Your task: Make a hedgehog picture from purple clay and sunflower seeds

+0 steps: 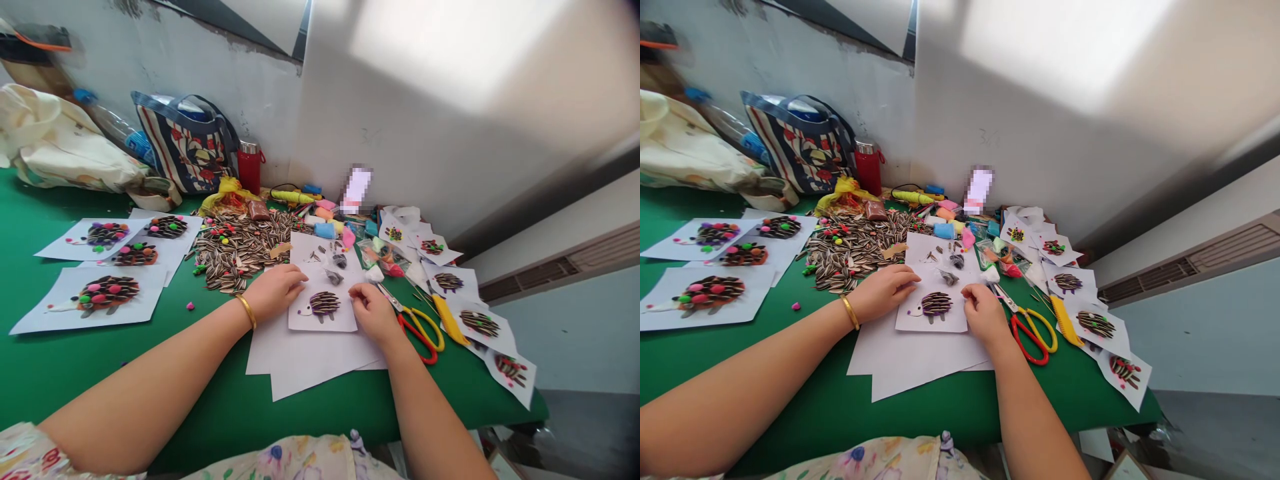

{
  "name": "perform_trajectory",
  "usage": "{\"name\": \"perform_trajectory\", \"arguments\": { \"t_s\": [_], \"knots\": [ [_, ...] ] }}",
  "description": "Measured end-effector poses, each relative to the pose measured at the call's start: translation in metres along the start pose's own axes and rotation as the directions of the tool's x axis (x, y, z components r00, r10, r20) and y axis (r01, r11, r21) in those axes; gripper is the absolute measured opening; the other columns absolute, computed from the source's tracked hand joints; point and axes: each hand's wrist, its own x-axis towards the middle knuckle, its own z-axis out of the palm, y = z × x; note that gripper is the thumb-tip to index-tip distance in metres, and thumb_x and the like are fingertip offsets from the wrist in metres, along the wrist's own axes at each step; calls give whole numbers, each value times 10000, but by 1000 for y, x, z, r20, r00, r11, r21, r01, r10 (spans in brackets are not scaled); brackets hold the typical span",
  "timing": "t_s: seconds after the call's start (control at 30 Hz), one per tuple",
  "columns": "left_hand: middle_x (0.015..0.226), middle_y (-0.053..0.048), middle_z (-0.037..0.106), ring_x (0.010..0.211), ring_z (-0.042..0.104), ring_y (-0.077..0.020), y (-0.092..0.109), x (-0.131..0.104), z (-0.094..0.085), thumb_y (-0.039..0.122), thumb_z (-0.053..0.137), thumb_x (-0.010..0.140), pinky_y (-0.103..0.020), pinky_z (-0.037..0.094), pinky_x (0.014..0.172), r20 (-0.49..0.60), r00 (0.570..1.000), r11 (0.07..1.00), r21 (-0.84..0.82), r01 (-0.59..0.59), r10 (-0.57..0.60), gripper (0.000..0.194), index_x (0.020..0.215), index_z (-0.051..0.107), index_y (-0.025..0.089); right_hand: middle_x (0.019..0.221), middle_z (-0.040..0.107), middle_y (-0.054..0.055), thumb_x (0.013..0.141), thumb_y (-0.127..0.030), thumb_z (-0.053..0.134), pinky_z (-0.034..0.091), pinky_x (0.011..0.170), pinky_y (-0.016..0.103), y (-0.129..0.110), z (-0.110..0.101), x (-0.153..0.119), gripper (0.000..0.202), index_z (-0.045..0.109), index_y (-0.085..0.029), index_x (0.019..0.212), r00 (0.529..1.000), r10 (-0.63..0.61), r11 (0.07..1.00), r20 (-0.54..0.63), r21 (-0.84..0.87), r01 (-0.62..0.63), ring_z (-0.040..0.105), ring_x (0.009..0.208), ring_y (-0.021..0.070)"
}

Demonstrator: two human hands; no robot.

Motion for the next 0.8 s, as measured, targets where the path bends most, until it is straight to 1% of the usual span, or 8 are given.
{"name": "perform_trajectory", "arguments": {
  "t_s": [0.1, 0.17, 0.3, 0.5, 0.57, 0.63, 0.73, 0.8],
  "knots": [
    [1102, -71, 684, 1078, 595, -238, 0, 0, -1, 262, 532, 910, -399, 459, 984, -4, 999, 999, 5, -36, 36, 245, 1086, 695, 213, 1065, 680, 66, 809, -139, 449, 479, 912, 359, 4, 2, 0, 323, 666, -212, 1038, 999, -42, 999, 9, 8, 42, 616, 992, 210],
    [1087, -60, 701, 1079, 592, -238, 0, 1, -2, 258, 553, 904, -405, 443, 992, 10, 997, 997, 12, -73, 73, 235, 1085, 697, 221, 1093, 685, 64, 823, -144, 448, 477, 946, 364, 3, 3, -1, 334, 674, -215, 1058, 1000, -21, 1000, 21, 14, 21, 623, 1019, 205],
    [1054, -46, 719, 1023, 617, -211, 2, 2, -4, 242, 550, 913, -389, 434, 979, 36, 992, 993, 10, -121, 121, 218, 1066, 704, 235, 1050, 700, 66, 832, -147, 449, 493, 927, 362, -1, 6, -2, 317, 692, -204, 1028, 1000, 0, 999, 30, 36, -1, 639, 991, 201],
    [1036, -62, 716, 986, 622, -210, 3, 2, -6, 270, 544, 920, -380, 456, 938, 47, 990, 991, -2, -135, 135, 212, 1038, 715, 230, 961, 710, 43, 805, -105, 452, 502, 881, 340, -5, 12, -4, 312, 695, -210, 970, 993, -109, 991, 45, 79, 105, 643, 925, 186],
    [1035, -69, 709, 988, 620, -217, 3, 2, -6, 274, 546, 917, -376, 467, 920, 44, 992, 992, -3, -122, 122, 214, 1039, 716, 228, 949, 704, 45, 810, -108, 453, 503, 866, 336, -5, 10, -3, 299, 690, -209, 961, 992, -130, 988, -4, 80, 129, 637, 913, 189],
    [1032, -75, 696, 990, 617, -221, 3, 1, -6, 278, 546, 914, -367, 474, 904, 28, 994, 994, -3, -106, 106, 219, 1045, 714, 226, 959, 693, 56, 822, -116, 447, 496, 875, 347, -2, 3, 1, 295, 685, -209, 968, 986, -132, 990, -102, 37, 137, 626, 923, 200],
    [982, -81, 669, 963, 612, -223, 3, 1, -7, 276, 546, 908, -356, 476, 880, -15, 996, 996, 21, -82, 83, 196, 974, 717, 208, 1016, 660, 88, 820, -115, 443, 462, 930, 390, 11, -12, 11, 320, 683, -203, 1014, 953, -117, 989, -280, -120, 87, 583, 1000, 238],
    [895, -78, 645, 897, 604, -221, 5, 1, -8, 296, 542, 910, -352, 476, 824, -67, 996, 995, 78, -59, 64, 200, 857, 702, 188, 1069, 622, 113, 803, -113, 470, 444, 938, 423, 22, -21, 19, 373, 679, -198, 1100, 944, -95, 961, -315, -277, 5, 536, 1048, 273]
  ]
}}
